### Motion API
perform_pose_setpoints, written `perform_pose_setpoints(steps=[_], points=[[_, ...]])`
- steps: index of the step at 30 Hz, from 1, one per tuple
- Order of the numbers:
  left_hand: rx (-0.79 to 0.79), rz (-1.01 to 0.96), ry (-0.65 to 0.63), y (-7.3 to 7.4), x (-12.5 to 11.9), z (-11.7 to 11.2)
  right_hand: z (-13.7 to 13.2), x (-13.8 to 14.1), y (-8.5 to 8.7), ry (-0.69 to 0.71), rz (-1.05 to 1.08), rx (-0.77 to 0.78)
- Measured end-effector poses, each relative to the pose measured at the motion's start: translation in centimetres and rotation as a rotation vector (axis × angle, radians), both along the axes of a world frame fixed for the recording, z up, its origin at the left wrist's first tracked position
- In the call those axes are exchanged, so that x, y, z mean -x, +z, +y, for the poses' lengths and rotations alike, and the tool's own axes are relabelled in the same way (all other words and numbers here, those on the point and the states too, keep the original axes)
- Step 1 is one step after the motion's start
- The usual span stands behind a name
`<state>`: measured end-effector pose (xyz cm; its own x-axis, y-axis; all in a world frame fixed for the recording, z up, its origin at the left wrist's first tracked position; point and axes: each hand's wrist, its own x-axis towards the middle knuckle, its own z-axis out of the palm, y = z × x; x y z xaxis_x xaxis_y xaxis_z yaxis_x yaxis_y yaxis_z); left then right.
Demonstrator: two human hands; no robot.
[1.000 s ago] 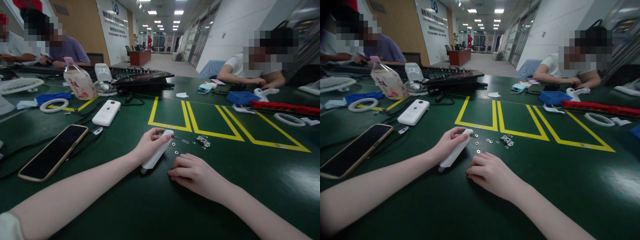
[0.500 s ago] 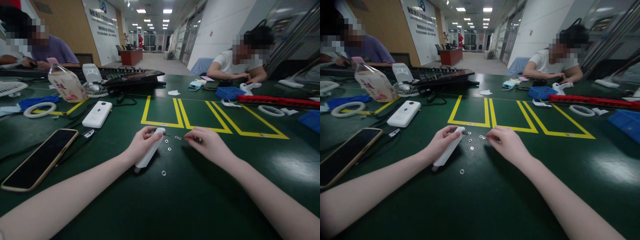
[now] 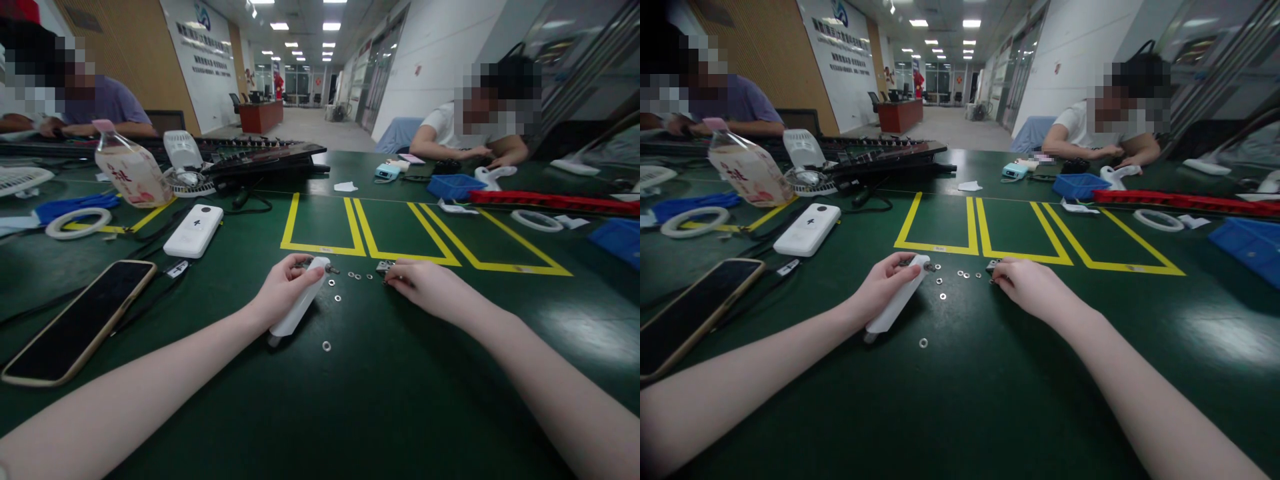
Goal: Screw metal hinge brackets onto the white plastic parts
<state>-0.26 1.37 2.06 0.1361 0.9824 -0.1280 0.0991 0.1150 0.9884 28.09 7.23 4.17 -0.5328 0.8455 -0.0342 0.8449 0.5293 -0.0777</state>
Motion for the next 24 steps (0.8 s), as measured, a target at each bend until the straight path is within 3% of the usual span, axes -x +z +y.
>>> perform_pose_setpoints(steps=[5,16,24], points=[[0.001,0.001,-0.008,-0.3,0.1,0.1,-0.8,0.8,0.5,0.063,0.014,-0.008],[-0.035,0.019,-0.02,-0.2,0.0,0.0,-1.8,2.5,1.0,-0.077,-0.032,0.041],[-0.024,0.016,-0.032,-0.3,0.2,0.1,-2.1,3.7,0.0,-0.013,-0.187,-0.149]])
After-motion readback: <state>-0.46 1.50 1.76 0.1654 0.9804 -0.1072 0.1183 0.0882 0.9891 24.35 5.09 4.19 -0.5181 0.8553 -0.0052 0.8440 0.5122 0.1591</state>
